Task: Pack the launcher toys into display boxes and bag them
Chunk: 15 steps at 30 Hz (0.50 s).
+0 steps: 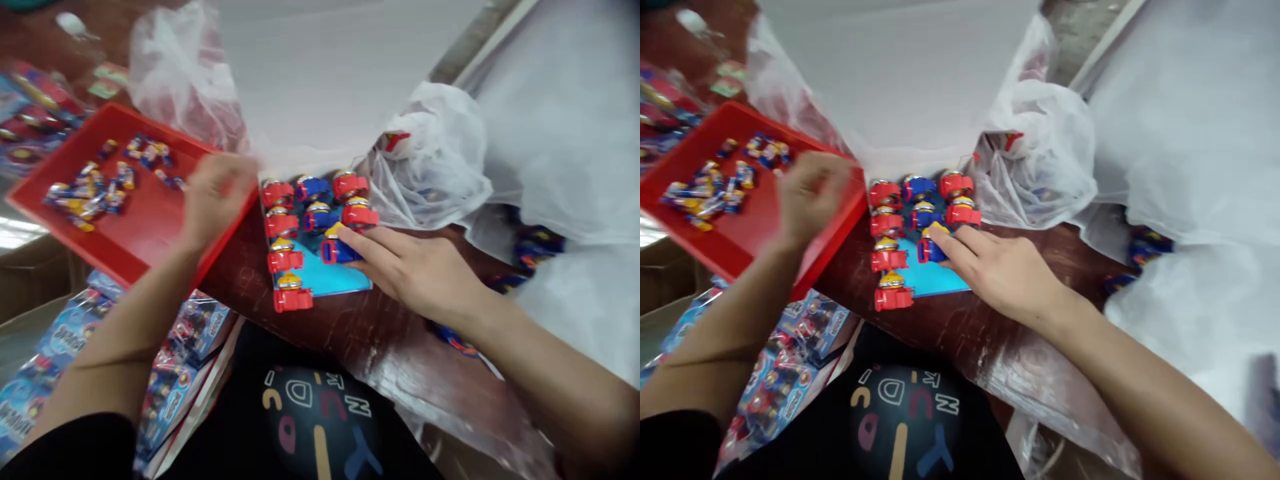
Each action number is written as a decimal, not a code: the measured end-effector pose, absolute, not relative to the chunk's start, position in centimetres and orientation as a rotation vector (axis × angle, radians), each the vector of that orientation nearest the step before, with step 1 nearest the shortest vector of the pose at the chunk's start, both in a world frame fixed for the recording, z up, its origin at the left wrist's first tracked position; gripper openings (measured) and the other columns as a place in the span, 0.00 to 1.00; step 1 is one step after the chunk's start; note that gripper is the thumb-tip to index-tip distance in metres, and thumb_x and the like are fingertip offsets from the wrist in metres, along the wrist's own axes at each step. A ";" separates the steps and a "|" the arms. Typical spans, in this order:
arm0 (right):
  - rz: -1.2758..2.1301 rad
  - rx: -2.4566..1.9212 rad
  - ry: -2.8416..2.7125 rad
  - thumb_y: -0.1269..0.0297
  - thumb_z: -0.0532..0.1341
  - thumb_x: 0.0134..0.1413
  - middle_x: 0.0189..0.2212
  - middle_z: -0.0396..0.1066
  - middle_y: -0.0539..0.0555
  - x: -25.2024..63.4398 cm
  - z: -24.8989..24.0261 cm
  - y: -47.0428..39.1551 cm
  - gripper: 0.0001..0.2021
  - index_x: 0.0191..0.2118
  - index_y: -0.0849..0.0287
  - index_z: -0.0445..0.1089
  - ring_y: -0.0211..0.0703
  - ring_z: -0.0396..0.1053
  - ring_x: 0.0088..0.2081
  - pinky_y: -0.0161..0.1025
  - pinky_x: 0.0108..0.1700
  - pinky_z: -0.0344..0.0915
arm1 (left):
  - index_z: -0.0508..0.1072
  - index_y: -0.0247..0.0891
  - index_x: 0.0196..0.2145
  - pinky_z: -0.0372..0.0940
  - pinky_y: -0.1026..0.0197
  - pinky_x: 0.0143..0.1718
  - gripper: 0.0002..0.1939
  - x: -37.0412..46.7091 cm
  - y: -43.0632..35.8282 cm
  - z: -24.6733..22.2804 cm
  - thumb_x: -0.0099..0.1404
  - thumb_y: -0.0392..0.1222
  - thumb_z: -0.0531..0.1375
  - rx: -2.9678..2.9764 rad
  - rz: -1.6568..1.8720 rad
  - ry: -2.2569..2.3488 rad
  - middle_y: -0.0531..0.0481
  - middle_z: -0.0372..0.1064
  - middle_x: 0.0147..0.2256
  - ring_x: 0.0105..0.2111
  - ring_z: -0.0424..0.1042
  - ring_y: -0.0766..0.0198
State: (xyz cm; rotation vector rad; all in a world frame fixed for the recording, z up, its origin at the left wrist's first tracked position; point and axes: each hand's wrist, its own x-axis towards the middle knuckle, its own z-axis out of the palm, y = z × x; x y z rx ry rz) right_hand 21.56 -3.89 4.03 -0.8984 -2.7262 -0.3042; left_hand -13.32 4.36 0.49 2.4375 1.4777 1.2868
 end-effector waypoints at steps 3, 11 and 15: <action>-0.249 -0.858 -2.835 0.69 0.55 0.74 0.43 0.77 0.54 22.2 4.6 -4.2 0.21 0.68 0.65 0.64 0.40 0.74 0.38 0.38 0.29 0.58 | 0.75 0.28 0.59 0.61 0.45 0.66 0.21 -21.5 7.3 -1.6 0.80 0.46 0.52 2.406 0.760 2.057 0.46 0.74 0.53 0.55 0.69 0.57; -0.258 -0.875 -2.837 0.66 0.49 0.77 0.42 0.77 0.57 20.2 4.9 -3.5 0.20 0.66 0.66 0.66 0.42 0.73 0.35 0.40 0.28 0.53 | 0.78 0.35 0.54 0.64 0.47 0.56 0.23 -30.3 9.0 -6.1 0.80 0.52 0.50 2.445 0.125 2.109 0.49 0.72 0.46 0.49 0.63 0.56; -0.194 -0.857 -2.886 0.70 0.51 0.75 0.48 0.77 0.59 21.1 4.5 -3.9 0.22 0.68 0.65 0.63 0.43 0.73 0.38 0.40 0.28 0.55 | 0.74 0.32 0.59 0.65 0.43 0.58 0.26 -27.4 7.8 -4.8 0.78 0.56 0.52 2.413 0.230 2.157 0.45 0.72 0.50 0.50 0.66 0.53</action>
